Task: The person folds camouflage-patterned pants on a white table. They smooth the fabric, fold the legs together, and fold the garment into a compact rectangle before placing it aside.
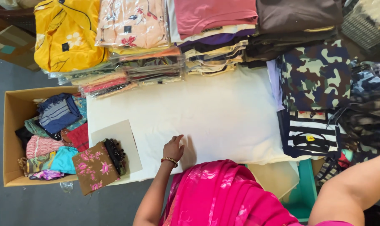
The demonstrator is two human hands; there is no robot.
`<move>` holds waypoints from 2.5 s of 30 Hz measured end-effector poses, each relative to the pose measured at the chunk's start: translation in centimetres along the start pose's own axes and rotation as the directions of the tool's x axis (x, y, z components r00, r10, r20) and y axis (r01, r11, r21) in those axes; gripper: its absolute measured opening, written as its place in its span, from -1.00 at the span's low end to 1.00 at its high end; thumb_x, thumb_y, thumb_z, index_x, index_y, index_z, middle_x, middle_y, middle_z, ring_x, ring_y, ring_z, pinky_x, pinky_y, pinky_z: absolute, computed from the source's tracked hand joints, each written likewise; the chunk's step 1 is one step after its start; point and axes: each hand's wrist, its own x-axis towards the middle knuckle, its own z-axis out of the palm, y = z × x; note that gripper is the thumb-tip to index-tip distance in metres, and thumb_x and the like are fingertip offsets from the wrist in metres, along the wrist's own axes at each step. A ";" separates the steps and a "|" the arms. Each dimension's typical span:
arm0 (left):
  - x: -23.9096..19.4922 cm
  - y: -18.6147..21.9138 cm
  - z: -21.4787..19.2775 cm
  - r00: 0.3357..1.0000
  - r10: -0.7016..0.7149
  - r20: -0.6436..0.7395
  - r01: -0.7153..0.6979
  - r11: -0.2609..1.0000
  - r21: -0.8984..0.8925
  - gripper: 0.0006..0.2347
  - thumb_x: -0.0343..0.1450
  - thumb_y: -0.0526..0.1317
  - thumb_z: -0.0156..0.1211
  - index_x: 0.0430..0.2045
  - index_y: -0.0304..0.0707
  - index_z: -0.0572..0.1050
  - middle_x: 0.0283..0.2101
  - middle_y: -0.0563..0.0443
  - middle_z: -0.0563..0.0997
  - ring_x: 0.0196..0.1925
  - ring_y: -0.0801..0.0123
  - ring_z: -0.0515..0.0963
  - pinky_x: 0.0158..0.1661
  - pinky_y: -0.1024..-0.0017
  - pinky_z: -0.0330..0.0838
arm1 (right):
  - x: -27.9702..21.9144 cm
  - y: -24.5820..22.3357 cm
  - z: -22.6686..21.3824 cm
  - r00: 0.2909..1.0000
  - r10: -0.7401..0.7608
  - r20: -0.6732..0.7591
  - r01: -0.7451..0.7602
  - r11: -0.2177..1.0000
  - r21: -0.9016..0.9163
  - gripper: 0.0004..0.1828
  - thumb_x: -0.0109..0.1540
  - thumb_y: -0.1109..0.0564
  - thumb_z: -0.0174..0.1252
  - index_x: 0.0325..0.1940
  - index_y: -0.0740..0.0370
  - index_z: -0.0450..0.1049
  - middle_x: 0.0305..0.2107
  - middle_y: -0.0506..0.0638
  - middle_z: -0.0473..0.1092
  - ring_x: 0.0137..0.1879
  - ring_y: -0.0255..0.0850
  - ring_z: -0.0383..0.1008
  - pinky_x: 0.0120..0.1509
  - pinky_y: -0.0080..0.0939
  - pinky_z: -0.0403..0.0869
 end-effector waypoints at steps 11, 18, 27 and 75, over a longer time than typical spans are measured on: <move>1.4 -0.8 -2.5 0.996 0.078 -0.046 -0.083 0.988 -0.131 -0.59 0.36 -0.21 0.24 0.14 0.01 0.43 -0.02 -0.09 0.58 -0.14 0.02 0.62 -0.14 0.13 0.52 | -2.0 -23.3 18.5 0.710 -0.344 0.614 0.512 0.852 -0.114 -0.67 0.23 0.09 0.09 0.04 0.18 0.57 -0.09 0.09 0.56 0.04 -0.03 0.56 0.11 -0.02 0.47; 6.8 -6.4 1.4 0.992 -0.124 -0.028 0.062 0.661 -0.747 -0.62 0.47 -0.05 0.13 0.19 -0.06 0.45 0.08 -0.02 0.61 -0.10 0.25 0.66 -0.09 0.22 0.55 | -8.7 -34.1 40.3 0.327 -0.373 0.868 0.739 0.674 0.012 -0.70 0.20 0.20 0.07 -0.03 0.13 0.59 -0.12 0.05 0.59 0.01 -0.07 0.58 0.09 -0.06 0.49; 3.5 -15.6 9.6 0.904 -0.328 0.274 0.080 -0.499 -0.863 -0.48 0.48 0.23 0.00 0.09 -0.22 0.45 -0.03 0.03 0.59 0.08 0.09 0.51 0.04 0.06 0.47 | -6.1 -21.1 50.8 0.496 -0.047 0.867 0.723 0.574 -0.383 -0.64 0.17 0.18 0.14 0.06 0.04 0.55 -0.05 0.08 0.53 0.06 -0.01 0.54 0.16 0.01 0.48; 1.0 0.8 -16.1 0.578 -0.432 -0.692 -0.699 0.176 -0.693 -0.69 0.49 -0.35 0.17 0.12 -0.45 0.35 -0.09 -0.26 0.59 -0.34 0.23 0.66 -0.55 0.43 0.51 | -13.5 -25.6 38.1 0.847 -0.469 -0.251 0.415 0.878 -0.239 -0.66 0.02 0.29 0.24 -0.15 0.02 0.63 -0.29 0.03 0.56 -0.11 0.05 0.57 0.00 -0.02 0.54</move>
